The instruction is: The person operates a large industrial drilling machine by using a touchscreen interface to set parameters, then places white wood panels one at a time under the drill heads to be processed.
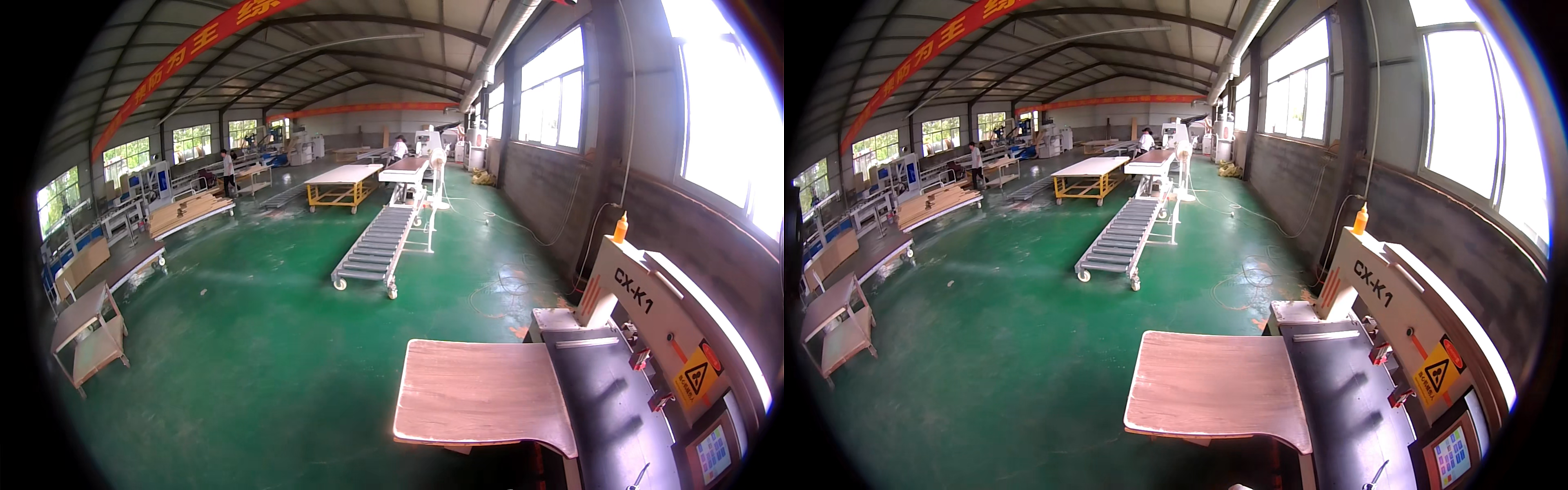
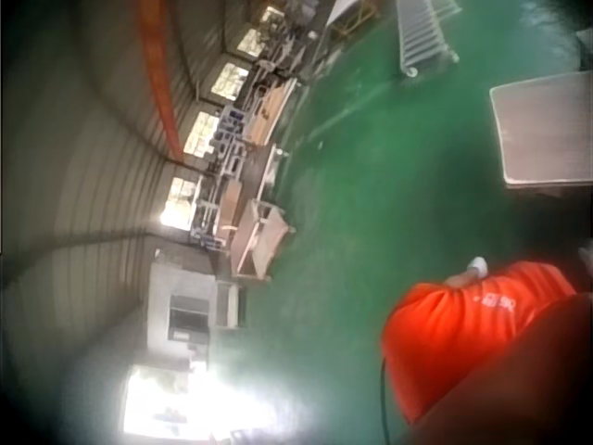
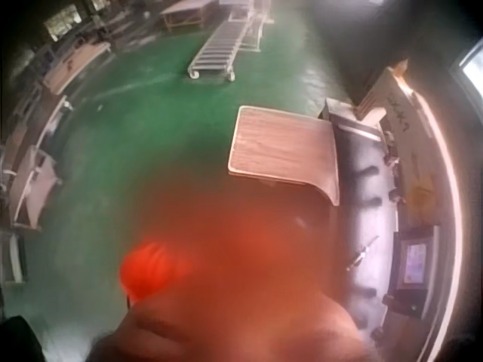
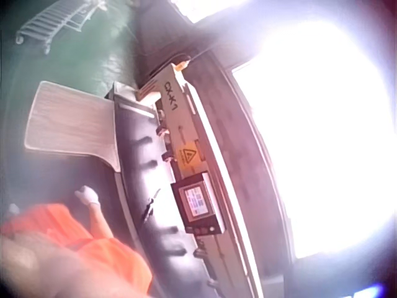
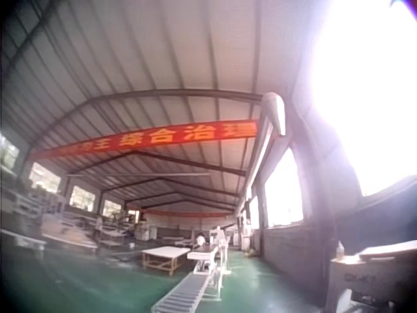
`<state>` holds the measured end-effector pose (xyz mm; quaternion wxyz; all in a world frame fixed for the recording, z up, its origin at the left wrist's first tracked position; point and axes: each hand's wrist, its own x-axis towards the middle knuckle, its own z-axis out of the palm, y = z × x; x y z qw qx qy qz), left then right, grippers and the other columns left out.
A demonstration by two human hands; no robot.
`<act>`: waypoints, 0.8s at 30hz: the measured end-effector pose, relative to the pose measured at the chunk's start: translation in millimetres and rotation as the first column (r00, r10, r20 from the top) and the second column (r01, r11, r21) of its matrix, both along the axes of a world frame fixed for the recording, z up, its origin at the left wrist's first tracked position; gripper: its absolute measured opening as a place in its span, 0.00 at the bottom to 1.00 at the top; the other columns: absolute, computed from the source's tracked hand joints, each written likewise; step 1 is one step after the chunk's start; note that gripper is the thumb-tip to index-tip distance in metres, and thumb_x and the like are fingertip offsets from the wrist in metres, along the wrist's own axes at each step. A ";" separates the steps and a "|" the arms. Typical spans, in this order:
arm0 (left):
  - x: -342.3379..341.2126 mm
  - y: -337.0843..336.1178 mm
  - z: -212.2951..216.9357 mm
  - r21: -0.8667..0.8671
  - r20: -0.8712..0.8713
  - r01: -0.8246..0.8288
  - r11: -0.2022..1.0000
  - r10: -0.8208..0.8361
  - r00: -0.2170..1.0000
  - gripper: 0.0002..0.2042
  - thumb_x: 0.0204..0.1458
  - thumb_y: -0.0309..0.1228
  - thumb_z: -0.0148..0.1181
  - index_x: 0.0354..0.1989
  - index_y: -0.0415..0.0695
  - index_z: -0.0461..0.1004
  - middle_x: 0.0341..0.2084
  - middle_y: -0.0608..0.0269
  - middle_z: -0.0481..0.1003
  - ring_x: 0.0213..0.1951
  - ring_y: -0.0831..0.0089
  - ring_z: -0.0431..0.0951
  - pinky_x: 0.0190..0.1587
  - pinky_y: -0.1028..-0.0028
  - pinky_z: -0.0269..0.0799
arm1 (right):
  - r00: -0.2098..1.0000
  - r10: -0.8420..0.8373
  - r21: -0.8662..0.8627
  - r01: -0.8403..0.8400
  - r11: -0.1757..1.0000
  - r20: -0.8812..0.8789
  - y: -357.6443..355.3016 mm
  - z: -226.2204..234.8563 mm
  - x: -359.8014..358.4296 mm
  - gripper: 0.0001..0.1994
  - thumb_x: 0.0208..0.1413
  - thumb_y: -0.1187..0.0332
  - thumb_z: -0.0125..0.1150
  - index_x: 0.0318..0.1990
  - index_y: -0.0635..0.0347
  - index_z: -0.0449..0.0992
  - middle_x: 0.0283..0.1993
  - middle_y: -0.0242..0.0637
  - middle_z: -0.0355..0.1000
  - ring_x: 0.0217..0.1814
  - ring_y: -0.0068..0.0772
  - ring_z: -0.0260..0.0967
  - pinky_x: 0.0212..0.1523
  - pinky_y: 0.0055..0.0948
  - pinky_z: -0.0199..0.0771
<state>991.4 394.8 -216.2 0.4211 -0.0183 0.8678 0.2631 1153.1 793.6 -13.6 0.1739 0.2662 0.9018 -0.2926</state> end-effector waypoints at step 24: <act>-63.6 -165.1 -50.4 0.070 0.090 -0.309 0.949 0.302 0.949 0.23 0.61 0.47 0.62 0.52 0.37 0.81 0.49 0.42 0.83 0.51 0.47 0.83 0.55 0.57 0.76 | 0.915 0.385 0.088 -0.377 0.922 -0.116 -152.2 -33.5 -224.7 0.35 0.56 0.36 0.64 0.57 0.58 0.82 0.57 0.49 0.81 0.61 0.53 0.78 0.61 0.44 0.77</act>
